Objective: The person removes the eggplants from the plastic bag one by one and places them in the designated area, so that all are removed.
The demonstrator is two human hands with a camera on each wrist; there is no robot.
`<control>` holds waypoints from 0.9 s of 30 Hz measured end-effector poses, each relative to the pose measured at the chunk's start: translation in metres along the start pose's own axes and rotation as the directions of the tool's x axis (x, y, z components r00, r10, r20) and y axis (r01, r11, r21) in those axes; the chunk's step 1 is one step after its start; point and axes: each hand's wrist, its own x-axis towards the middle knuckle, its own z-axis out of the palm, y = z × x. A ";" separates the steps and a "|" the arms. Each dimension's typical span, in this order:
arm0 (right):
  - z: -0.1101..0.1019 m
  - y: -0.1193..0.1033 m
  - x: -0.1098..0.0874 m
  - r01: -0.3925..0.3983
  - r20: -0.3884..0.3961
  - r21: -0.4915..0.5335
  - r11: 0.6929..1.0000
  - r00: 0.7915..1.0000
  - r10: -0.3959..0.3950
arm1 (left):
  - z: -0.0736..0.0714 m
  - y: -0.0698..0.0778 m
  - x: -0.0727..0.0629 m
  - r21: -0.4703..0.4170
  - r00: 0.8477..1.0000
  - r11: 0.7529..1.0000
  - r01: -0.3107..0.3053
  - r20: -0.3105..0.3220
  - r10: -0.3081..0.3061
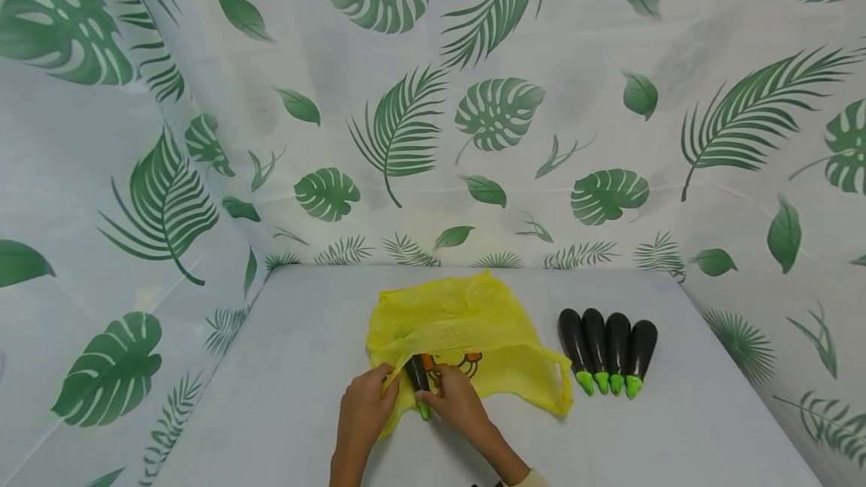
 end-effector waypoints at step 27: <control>0.016 -0.002 0.016 0.001 -0.014 -0.161 0.987 1.000 -0.003 | -0.003 0.001 -0.002 0.007 0.998 0.999 -0.044 -0.043 0.044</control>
